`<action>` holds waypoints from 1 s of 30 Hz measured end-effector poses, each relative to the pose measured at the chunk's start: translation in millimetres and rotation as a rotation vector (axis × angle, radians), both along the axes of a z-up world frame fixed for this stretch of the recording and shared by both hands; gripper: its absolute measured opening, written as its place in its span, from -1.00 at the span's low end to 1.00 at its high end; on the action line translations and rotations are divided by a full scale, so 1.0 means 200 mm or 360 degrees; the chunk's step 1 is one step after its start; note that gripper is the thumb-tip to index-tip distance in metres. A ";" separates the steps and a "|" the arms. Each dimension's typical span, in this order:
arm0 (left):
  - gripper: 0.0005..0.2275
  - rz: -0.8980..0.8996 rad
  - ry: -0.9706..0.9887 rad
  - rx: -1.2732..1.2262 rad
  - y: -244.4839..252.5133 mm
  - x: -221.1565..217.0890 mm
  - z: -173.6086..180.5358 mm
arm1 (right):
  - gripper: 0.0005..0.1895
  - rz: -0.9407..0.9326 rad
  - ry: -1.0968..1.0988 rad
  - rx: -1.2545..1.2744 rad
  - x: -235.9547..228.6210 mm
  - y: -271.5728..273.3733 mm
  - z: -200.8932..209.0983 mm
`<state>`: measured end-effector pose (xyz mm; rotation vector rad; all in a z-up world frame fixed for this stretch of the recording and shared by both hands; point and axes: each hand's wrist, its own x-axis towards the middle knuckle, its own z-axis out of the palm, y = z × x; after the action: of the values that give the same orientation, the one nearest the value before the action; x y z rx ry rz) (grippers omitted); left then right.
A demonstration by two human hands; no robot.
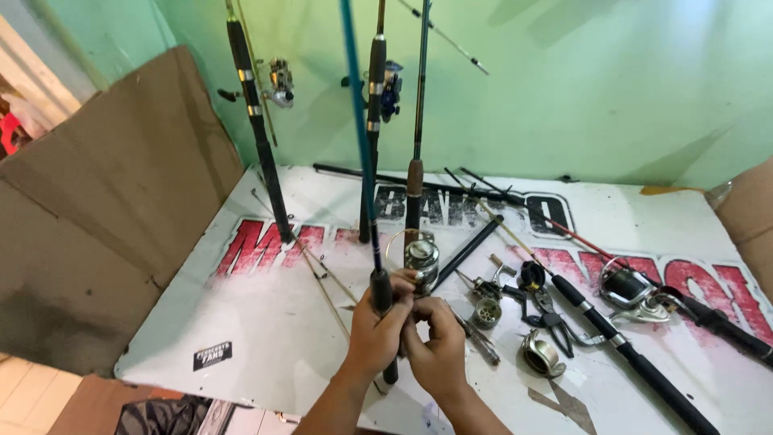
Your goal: The person services, assembles, and attaches fishing reels to fishing rods on a workspace.
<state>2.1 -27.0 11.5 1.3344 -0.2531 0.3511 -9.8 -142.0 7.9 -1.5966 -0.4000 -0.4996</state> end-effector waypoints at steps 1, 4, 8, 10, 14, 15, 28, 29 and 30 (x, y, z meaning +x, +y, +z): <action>-0.91 0.0014 0.0009 -0.0004 0.00 0.00 0.01 | -0.87 0.0014 0.0009 -0.0004 -0.01 -0.01 0.01; -0.88 -0.0068 0.0079 -0.0145 0.00 0.02 0.01 | -0.85 0.0099 -0.0121 -0.0113 -0.03 -0.05 0.04; -0.85 -0.0048 0.0184 -0.0217 -0.02 0.04 0.00 | -0.82 -0.0044 -0.0099 -0.0151 -0.02 -0.12 0.08; -0.84 -0.0045 0.0188 -0.0213 -0.05 0.04 -0.02 | -0.78 -0.0174 -0.0122 -0.0201 -0.04 -0.14 0.09; -0.80 -0.0083 0.0231 -0.0289 -0.08 0.04 -0.06 | -0.75 -0.0133 -0.0230 -0.0281 -0.06 -0.17 0.08; -0.79 -0.0108 0.0203 -0.0312 -0.08 0.05 -0.06 | -0.78 -0.0174 -0.0217 -0.0292 -0.04 -0.19 0.08; -0.77 -0.0038 0.0160 -0.0272 -0.03 0.04 -0.11 | -0.75 -0.0257 -0.0264 -0.0254 -0.03 -0.14 0.03; -0.75 -0.0008 0.0182 -0.0196 -0.02 0.04 -0.13 | -0.75 -0.0208 -0.0274 -0.0288 -0.02 -0.16 0.03; -0.73 0.0023 0.0204 -0.0119 -0.01 0.05 -0.14 | -0.74 -0.0159 -0.0283 -0.0321 -0.01 -0.17 0.03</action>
<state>11.7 -28.2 -16.6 1.2802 -0.1220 0.2830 -11.4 -175.4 14.5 -1.7792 -0.5195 -0.6984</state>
